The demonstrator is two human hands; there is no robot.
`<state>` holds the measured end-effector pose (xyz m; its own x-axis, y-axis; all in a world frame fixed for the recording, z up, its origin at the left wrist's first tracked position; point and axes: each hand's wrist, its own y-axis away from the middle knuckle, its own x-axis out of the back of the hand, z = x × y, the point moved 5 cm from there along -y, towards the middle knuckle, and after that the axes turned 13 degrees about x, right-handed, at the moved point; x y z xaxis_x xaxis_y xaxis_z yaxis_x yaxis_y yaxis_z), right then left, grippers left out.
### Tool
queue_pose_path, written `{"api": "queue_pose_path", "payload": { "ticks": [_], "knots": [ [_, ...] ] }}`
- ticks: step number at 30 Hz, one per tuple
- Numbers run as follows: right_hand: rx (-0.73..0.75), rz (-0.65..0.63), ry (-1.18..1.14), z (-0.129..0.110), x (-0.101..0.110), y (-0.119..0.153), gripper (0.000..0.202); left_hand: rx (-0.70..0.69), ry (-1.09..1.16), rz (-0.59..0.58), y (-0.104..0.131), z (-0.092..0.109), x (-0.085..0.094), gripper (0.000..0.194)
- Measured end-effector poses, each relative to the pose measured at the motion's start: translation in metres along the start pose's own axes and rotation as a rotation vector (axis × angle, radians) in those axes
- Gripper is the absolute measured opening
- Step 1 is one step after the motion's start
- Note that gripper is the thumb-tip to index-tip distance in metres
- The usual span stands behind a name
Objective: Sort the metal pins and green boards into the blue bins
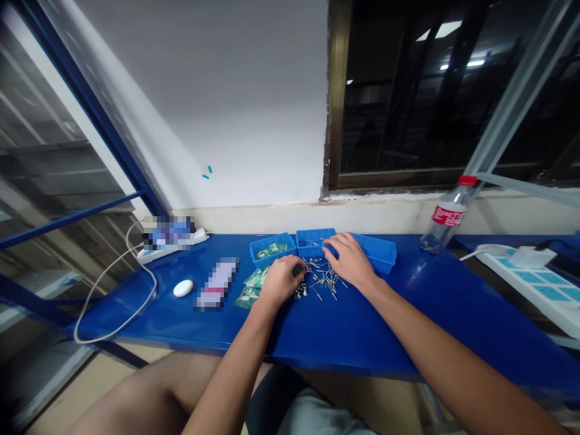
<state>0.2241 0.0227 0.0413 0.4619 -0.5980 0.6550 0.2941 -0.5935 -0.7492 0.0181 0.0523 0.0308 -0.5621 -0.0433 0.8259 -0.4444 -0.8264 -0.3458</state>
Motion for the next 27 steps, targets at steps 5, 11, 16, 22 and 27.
{"api": "queue_pose_path", "payload": {
  "ticks": [5, 11, 16, 22, 27],
  "knots": [
    [0.052, 0.042, -0.114, -0.018, 0.004, -0.002, 0.019, -0.019, 0.175, 0.044, 0.0, 0.003, 0.004, 0.018],
    [-0.026, 0.035, -0.32, -0.035, -0.005, -0.001, 0.015, -0.059, 0.403, 0.122, 0.0, 0.008, 0.011, 0.016],
    [-0.083, 0.026, -0.391, -0.034, -0.015, 0.002, 0.014, -0.093, 0.417, 0.09, 0.0, 0.008, 0.007, 0.02],
    [-0.109, 0.031, -0.408, -0.03, -0.019, 0.003, 0.014, -0.075, 0.448, 0.08, -0.001, 0.009, 0.002, 0.023],
    [-0.028, -0.034, -0.335, -0.037, -0.013, -0.001, 0.011, -0.056, 0.332, 0.104, 0.0, 0.01, 0.004, 0.024]
  ]
}}
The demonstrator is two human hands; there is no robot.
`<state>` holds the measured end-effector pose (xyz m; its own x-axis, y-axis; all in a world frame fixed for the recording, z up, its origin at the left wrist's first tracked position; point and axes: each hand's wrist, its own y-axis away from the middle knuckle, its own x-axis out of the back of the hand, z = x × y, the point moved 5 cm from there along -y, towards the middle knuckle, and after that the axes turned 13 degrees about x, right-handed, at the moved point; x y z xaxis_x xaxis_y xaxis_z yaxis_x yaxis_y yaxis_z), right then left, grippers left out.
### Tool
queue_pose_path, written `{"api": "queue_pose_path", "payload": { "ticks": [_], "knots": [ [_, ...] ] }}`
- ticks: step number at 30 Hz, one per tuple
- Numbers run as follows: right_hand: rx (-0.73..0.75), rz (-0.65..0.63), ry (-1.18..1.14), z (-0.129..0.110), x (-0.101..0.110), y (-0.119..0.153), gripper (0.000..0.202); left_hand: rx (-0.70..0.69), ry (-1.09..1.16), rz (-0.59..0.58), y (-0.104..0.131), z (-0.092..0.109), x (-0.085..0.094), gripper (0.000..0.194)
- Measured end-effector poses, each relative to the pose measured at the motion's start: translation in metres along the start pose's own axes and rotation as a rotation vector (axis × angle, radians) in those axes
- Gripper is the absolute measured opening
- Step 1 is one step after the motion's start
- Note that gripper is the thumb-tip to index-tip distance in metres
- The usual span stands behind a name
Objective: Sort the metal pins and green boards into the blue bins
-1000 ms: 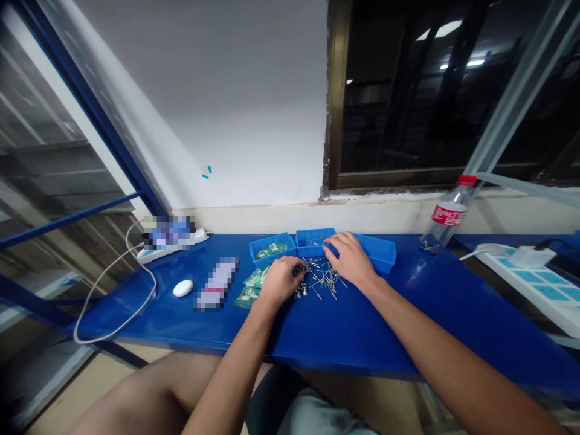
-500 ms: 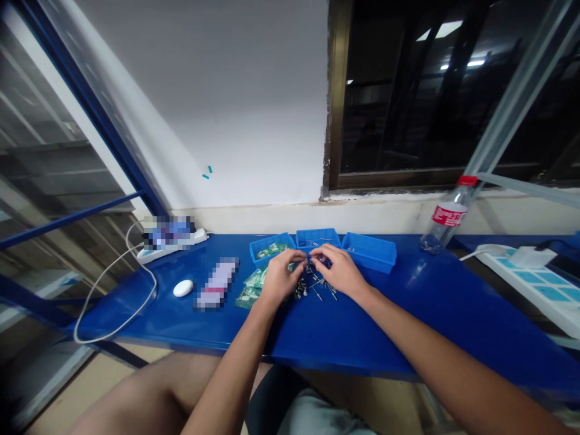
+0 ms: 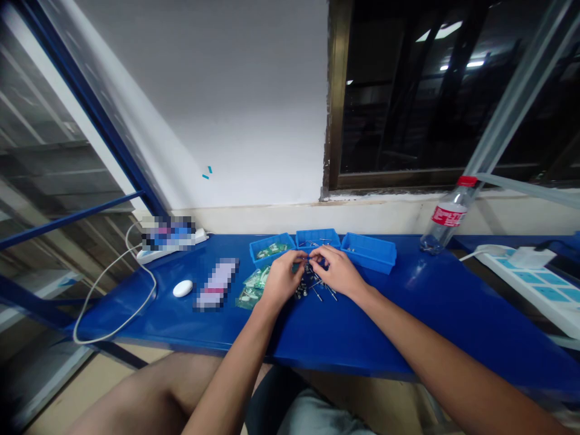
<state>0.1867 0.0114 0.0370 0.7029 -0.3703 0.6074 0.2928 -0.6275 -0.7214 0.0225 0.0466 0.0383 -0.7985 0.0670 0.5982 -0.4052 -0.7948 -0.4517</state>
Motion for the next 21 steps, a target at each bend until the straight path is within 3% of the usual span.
{"api": "queue_pose_path", "payload": {
  "ticks": [5, 8, 17, 21],
  "knots": [
    [0.152, -0.261, 0.025, -0.001, -0.009, 0.007, 0.01, 0.022, -0.172, 0.04, 0.003, -0.002, 0.004, 0.022],
    [0.156, -0.326, 0.039, 0.005, -0.016, 0.012, 0.008, 0.049, -0.232, 0.028, 0.004, -0.002, 0.004, 0.019],
    [0.182, -0.329, 0.027, 0.002, -0.024, 0.009, 0.013, 0.066, -0.269, 0.002, 0.003, -0.001, 0.004, 0.018],
    [0.131, -0.226, 0.015, 0.003, -0.017, 0.006, 0.013, 0.053, -0.256, -0.01, 0.003, -0.002, 0.003, 0.02]
  ]
}}
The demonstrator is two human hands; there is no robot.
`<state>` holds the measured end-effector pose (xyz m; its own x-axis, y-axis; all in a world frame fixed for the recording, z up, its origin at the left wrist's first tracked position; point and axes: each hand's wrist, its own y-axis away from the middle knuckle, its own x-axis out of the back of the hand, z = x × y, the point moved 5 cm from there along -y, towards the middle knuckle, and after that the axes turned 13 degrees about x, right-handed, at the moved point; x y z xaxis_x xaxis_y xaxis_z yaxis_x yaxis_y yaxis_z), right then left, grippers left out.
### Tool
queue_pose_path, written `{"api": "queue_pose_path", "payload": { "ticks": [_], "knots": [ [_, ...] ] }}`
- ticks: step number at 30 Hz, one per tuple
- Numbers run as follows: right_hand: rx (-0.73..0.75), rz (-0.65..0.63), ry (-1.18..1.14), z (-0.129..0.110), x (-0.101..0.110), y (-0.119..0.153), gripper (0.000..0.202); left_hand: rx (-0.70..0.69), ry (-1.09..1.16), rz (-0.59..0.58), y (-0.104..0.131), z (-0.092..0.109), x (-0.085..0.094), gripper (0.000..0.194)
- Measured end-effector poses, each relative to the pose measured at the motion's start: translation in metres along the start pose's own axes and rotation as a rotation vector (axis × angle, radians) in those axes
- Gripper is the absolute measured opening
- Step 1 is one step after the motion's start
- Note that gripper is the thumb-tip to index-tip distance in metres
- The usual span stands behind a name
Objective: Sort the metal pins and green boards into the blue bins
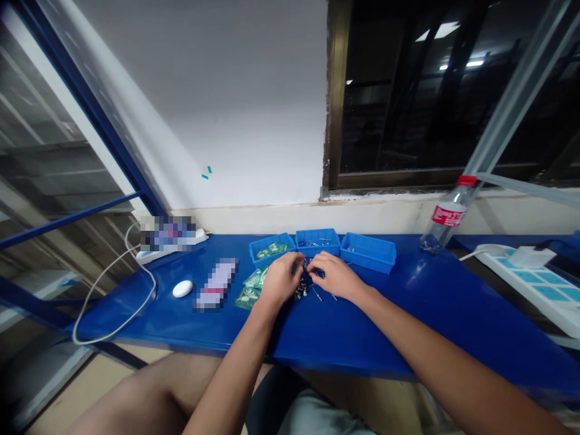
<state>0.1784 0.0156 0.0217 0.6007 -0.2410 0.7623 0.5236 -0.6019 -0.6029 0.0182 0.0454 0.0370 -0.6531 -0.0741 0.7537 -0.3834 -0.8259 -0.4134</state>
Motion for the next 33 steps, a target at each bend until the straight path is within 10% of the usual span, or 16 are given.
{"api": "queue_pose_path", "payload": {
  "ticks": [10, 21, 33],
  "knots": [
    [-0.241, 0.333, -0.156, 0.01, 0.009, 0.002, 0.019, -0.075, 0.005, -0.096, 0.0, 0.006, -0.003, 0.023],
    [-0.413, 0.414, -0.43, 0.02, -0.006, 0.009, 0.029, -0.079, -0.056, -0.051, -0.001, 0.003, -0.005, 0.027],
    [-0.292, 0.307, -0.203, 0.005, 0.01, 0.003, 0.024, -0.075, 0.027, -0.059, 0.0, 0.003, -0.001, 0.027]
  ]
}}
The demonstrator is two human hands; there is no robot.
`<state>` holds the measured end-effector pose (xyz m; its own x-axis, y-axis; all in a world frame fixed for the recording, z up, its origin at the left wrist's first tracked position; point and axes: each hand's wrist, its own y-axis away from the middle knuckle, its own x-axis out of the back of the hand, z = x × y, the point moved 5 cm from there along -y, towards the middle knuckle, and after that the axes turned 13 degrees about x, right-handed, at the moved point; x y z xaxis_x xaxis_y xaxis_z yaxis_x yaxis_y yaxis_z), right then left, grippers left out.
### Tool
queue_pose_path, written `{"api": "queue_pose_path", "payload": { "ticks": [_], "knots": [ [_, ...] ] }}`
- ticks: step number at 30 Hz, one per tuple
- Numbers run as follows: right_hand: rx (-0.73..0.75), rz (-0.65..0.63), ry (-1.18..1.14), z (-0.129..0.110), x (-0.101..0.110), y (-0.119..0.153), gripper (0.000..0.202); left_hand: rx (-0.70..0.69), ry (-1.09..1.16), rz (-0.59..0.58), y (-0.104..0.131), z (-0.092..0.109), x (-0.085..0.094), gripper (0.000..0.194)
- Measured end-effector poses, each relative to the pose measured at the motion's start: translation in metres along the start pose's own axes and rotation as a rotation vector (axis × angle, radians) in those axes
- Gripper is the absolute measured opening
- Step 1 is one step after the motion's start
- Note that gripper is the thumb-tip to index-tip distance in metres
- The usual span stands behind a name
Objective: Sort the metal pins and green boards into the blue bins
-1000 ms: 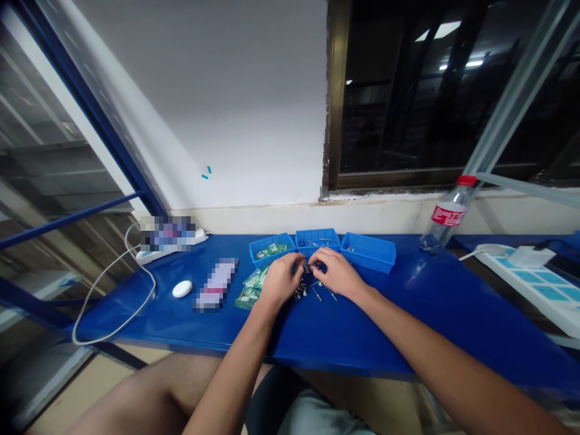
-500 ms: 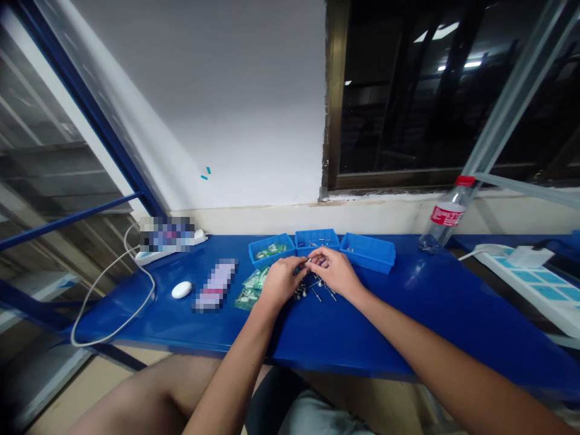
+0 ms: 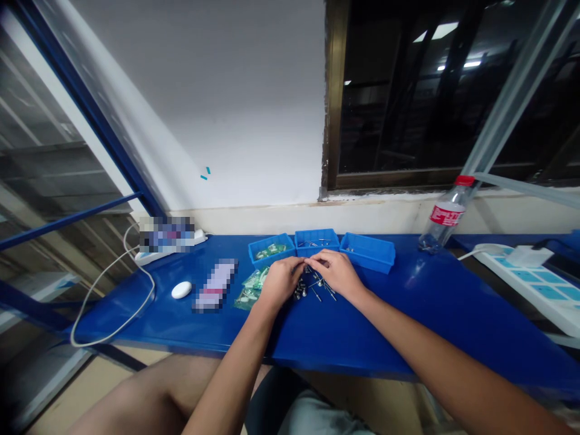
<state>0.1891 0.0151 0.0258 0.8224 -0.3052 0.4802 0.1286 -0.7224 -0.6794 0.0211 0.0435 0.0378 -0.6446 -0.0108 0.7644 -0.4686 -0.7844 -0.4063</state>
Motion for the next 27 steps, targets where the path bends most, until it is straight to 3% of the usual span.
{"api": "queue_pose_path", "payload": {
  "ticks": [6, 11, 17, 23, 27],
  "knots": [
    [-0.093, 0.056, -0.164, 0.013, -0.007, 0.004, 0.029, 0.013, -0.012, -0.027, 0.0, -0.001, -0.003, 0.028],
    [-0.002, -0.015, -0.088, 0.004, -0.006, 0.002, 0.023, 0.013, -0.024, -0.002, 0.001, 0.003, 0.001, 0.03],
    [0.007, 0.025, -0.011, 0.001, 0.001, 0.001, 0.012, 0.068, -0.066, 0.002, 0.002, 0.006, 0.004, 0.041],
    [0.045, -0.033, -0.043, -0.004, -0.003, 0.001, 0.014, 0.034, -0.024, -0.024, 0.001, 0.004, 0.002, 0.033],
    [-0.011, 0.012, -0.1, -0.001, -0.003, 0.001, 0.014, 0.072, -0.04, -0.005, 0.0, -0.003, -0.001, 0.026]
  ]
}}
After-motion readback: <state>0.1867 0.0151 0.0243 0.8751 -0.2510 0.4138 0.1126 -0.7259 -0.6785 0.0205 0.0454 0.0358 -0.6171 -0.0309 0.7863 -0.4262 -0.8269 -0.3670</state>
